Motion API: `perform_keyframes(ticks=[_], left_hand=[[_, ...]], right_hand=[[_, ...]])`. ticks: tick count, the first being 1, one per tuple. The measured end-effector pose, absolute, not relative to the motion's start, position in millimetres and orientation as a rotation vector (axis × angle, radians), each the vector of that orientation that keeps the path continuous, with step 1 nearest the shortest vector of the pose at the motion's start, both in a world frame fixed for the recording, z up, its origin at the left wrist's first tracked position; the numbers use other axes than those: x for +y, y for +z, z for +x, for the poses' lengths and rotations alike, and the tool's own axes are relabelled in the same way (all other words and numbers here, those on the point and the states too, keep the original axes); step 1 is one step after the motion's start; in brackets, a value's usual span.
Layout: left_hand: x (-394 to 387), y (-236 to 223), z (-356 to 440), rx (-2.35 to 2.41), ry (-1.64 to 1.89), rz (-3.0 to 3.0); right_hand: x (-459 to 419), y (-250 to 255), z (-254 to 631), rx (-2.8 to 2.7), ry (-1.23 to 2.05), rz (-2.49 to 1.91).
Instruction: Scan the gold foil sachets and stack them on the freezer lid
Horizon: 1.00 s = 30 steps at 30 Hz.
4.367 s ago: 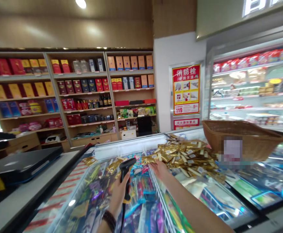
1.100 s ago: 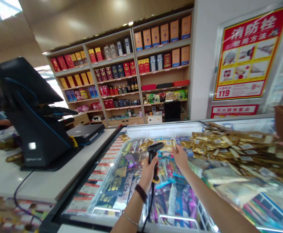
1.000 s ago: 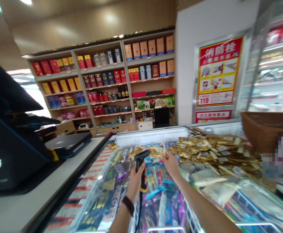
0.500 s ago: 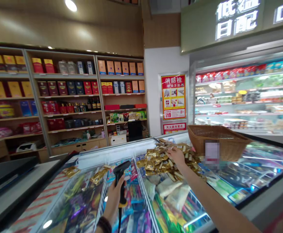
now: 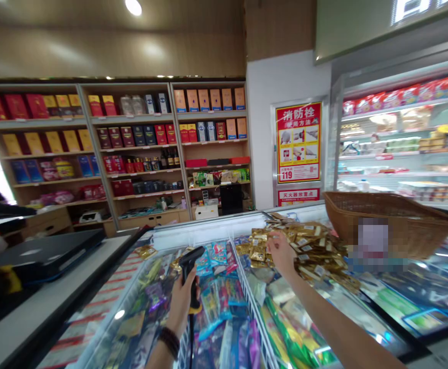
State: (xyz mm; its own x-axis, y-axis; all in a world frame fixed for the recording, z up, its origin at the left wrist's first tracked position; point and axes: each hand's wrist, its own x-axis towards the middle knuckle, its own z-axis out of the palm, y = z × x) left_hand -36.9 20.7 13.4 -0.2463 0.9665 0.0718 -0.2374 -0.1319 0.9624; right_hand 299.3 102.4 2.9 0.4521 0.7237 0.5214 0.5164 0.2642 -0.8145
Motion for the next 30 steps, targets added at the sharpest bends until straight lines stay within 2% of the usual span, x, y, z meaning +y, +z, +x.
perform_keyframes(ticks=[9,16,24,30], left_hand=[[21.1,7.2,-111.9,1.353,1.728,0.929],[24.7,-2.2,-119.5,1.408,1.766,0.925],[31.1,-3.0,-117.3,1.417,1.719,0.910],[35.4,-9.7,-108.5,1.413,1.712,0.935]], right_hand=[[144.5,-29.9,126.7,-1.643,0.362,-1.381],[150.5,-42.0,30.4,-2.074,0.255,-1.280],[148.2,-24.9,20.8,-2.299,0.036,-1.297],[145.4,-39.3,53.3,-2.269,-0.034,-1.260]])
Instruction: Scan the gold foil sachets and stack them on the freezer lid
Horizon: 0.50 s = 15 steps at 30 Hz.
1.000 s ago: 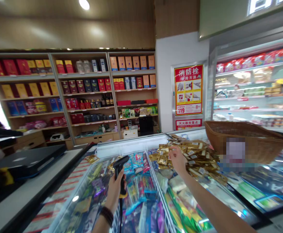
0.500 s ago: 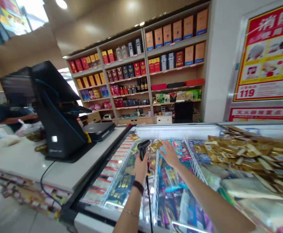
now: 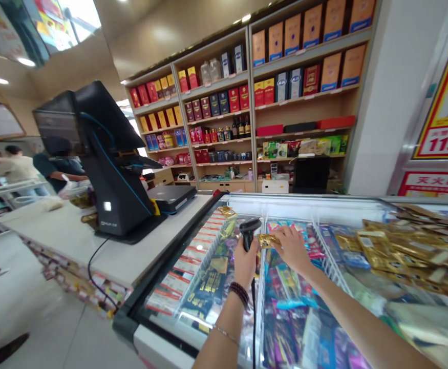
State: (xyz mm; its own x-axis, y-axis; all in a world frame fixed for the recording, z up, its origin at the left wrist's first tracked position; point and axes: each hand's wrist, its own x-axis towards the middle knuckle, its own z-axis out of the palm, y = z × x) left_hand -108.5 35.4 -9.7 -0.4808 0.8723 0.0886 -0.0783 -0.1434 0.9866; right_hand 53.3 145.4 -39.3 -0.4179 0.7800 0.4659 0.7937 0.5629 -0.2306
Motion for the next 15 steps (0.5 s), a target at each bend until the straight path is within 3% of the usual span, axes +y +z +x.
perform_keyframes(ticks=[15], left_hand=[[31.3,-9.7,-98.5,1.397,1.602,1.032]], right_hand=[[193.2,-24.2,87.6,-2.214,0.433,-1.447]])
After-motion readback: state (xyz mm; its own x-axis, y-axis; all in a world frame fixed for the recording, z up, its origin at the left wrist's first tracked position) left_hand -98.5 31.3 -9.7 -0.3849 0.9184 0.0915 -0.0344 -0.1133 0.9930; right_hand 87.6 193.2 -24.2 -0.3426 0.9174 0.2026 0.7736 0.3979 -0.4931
